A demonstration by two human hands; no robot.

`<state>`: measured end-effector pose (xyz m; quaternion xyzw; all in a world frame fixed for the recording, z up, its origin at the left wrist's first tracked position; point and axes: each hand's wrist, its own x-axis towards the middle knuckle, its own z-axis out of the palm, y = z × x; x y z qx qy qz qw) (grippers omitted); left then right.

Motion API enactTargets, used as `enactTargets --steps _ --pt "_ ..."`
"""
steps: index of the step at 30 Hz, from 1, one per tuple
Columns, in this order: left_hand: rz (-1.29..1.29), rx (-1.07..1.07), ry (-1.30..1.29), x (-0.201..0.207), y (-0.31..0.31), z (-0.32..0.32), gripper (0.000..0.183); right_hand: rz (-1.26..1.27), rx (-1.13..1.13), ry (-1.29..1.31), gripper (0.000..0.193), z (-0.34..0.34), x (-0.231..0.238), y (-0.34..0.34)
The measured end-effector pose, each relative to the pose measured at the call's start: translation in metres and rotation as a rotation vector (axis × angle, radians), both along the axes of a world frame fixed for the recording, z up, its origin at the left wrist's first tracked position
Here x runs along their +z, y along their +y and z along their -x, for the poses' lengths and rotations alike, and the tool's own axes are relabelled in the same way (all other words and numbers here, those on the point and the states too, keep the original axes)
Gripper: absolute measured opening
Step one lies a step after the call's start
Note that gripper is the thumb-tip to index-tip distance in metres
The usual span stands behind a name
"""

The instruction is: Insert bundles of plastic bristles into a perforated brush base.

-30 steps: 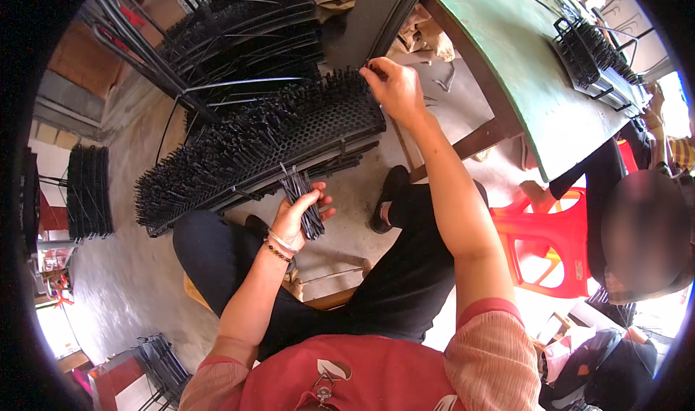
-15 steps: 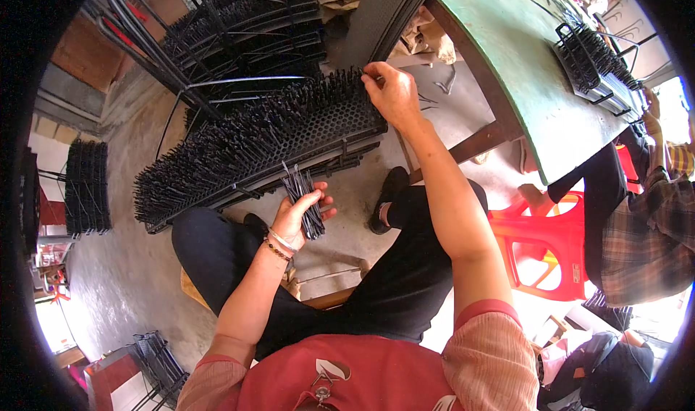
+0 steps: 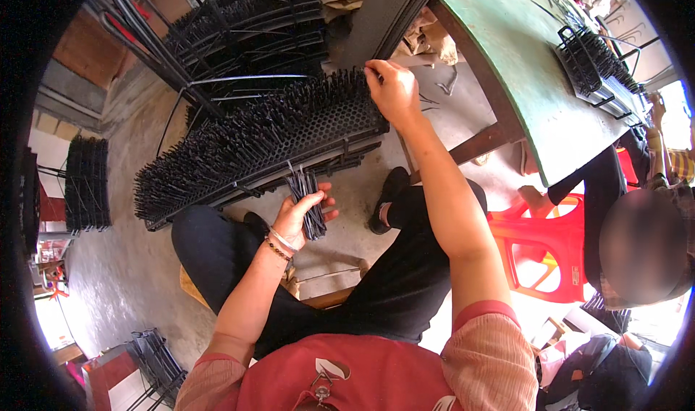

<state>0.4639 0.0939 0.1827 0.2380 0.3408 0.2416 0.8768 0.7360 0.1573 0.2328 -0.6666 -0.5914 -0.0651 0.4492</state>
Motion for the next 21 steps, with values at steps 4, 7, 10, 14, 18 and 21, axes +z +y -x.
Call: enactTargets --steps 4,7,10,14,18,21 --pt "0.002 -0.045 0.002 0.0085 -0.0001 -0.0012 0.023 -0.054 0.010 -0.165 0.013 0.0033 0.0009 -0.0019" --pt "0.003 -0.056 0.013 0.0089 -0.0002 -0.0011 0.025 -0.034 0.003 -0.185 0.013 0.0049 0.0017 -0.0023" --pt "-0.003 -0.066 0.002 0.0041 -0.0002 -0.0006 0.025 0.013 -0.034 -0.164 0.014 0.0052 0.0005 -0.0028" --pt "-0.035 -0.080 -0.029 0.0036 -0.0001 -0.0001 0.025 -0.009 -0.062 -0.190 0.015 0.0055 -0.0028 -0.0021" --pt "-0.038 -0.059 -0.031 0.0045 -0.0002 0.0009 0.026 -0.002 -0.066 -0.186 0.015 0.0050 -0.0040 0.0014" --pt "-0.040 -0.077 -0.039 0.0007 0.0006 0.0024 0.028 0.060 -0.090 -0.108 0.014 0.0103 0.0029 0.0013"
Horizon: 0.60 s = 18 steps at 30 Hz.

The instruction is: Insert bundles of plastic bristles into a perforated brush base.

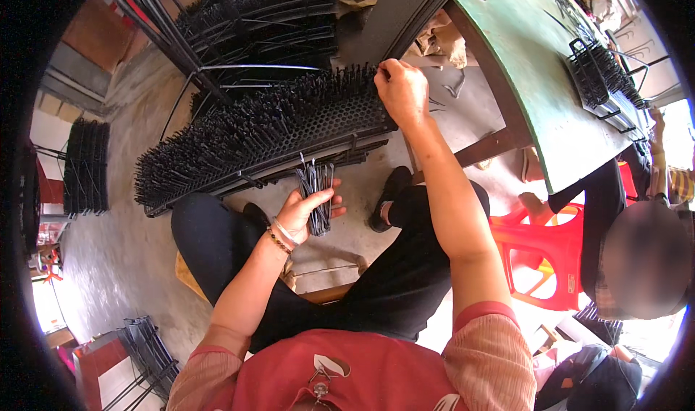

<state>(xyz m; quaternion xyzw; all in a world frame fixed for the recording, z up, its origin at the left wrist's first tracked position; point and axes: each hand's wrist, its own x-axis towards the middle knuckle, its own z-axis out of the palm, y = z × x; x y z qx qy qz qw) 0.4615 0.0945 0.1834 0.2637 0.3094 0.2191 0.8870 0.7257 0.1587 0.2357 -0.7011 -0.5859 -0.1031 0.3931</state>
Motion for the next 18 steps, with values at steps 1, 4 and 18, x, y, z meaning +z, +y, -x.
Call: enactTargets --steps 1,4,18 --pt "-0.008 -0.012 -0.005 -0.001 0.000 0.000 0.028 0.056 -0.029 0.047 0.013 0.002 0.002 -0.001" --pt "-0.042 -0.041 0.009 -0.002 0.000 0.000 0.028 0.066 0.013 0.035 0.013 0.001 0.001 0.001" --pt "-0.022 0.149 -0.085 0.009 0.002 0.001 0.025 0.748 0.760 0.437 0.023 0.065 0.031 -0.045"
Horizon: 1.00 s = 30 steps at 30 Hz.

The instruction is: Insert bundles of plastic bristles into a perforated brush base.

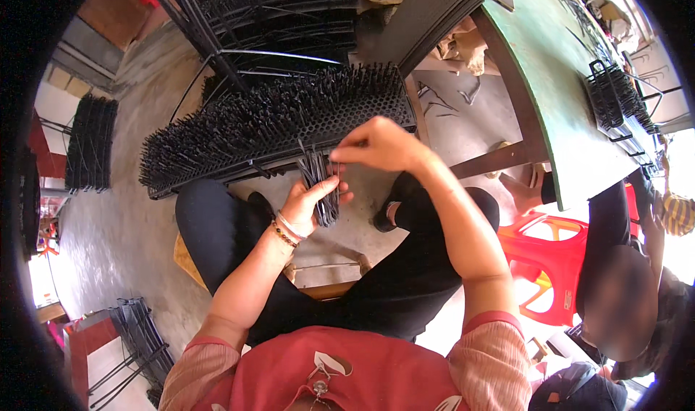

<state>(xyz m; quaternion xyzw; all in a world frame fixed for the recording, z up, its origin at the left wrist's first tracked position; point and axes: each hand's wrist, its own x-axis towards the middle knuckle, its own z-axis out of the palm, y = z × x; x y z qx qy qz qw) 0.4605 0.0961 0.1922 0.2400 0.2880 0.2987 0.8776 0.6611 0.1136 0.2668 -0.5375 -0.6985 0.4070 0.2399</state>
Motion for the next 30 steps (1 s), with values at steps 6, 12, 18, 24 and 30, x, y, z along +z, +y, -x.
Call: enactTargets --steps 6,12,18,24,30 --pt "0.018 -0.059 0.036 0.007 0.003 0.001 0.023 0.207 -0.119 0.143 0.023 0.017 -0.015 -0.004" --pt "0.109 0.086 -0.009 -0.015 0.004 0.002 0.021 0.206 -0.286 0.325 0.019 0.009 -0.002 0.006" --pt "0.092 -0.013 0.094 -0.012 0.001 -0.002 0.025 -0.259 -0.532 0.258 0.020 -0.016 -0.003 0.028" --pt "0.069 -0.145 0.098 -0.011 -0.003 -0.002 0.029 -0.437 -0.538 0.073 0.019 -0.012 -0.007 0.047" --pt "0.046 -0.195 0.112 -0.009 -0.003 0.000 0.029 -0.465 -0.499 0.078 0.019 -0.012 -0.016 0.053"
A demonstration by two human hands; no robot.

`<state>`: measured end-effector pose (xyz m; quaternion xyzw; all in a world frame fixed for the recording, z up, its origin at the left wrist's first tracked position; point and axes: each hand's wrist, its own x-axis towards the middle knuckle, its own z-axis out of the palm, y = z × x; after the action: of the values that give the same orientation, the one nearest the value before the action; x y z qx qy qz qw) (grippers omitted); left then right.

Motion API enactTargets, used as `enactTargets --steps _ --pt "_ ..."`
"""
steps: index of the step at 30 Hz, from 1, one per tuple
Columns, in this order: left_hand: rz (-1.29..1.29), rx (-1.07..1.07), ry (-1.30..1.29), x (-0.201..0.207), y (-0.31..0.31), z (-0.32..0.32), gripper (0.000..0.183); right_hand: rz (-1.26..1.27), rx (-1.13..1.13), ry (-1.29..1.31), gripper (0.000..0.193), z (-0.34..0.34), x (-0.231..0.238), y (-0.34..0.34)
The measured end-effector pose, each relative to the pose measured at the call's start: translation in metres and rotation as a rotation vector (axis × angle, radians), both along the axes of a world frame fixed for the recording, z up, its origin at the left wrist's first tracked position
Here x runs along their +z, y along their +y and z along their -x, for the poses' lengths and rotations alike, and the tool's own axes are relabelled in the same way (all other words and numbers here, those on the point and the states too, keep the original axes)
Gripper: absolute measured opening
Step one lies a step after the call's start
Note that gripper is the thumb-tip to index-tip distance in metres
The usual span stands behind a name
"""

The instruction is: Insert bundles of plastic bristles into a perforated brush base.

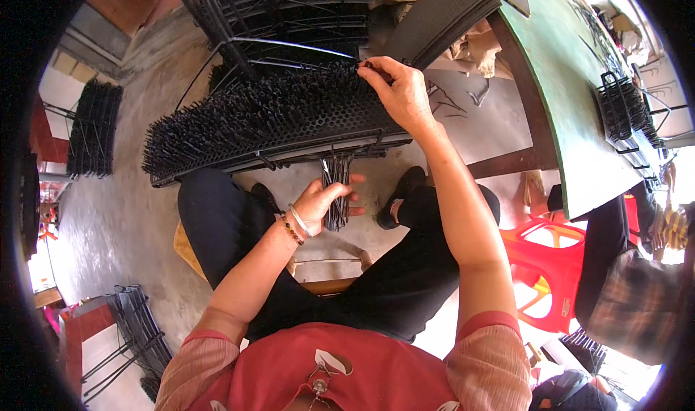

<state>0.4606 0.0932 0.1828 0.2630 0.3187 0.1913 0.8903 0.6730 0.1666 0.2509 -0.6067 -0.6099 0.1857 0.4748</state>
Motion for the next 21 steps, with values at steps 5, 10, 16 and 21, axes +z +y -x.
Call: enactTargets --steps 5,10,16,21 --pt "-0.007 -0.010 0.010 0.0037 -0.0002 0.0011 0.027 -0.066 0.014 -0.120 0.018 0.0029 -0.0018 0.0006" --pt "0.028 -0.009 0.008 0.0082 0.0008 0.0022 0.027 -0.095 -0.016 -0.185 0.018 0.0028 -0.0008 0.0004" --pt "0.024 -0.018 0.001 0.0064 0.0008 0.0032 0.026 -0.080 -0.048 -0.116 0.017 0.0079 -0.0055 -0.0008" --pt "0.025 -0.028 -0.002 0.0024 0.0015 0.0044 0.026 -0.141 -0.047 -0.191 0.017 0.0035 -0.0049 0.0016"
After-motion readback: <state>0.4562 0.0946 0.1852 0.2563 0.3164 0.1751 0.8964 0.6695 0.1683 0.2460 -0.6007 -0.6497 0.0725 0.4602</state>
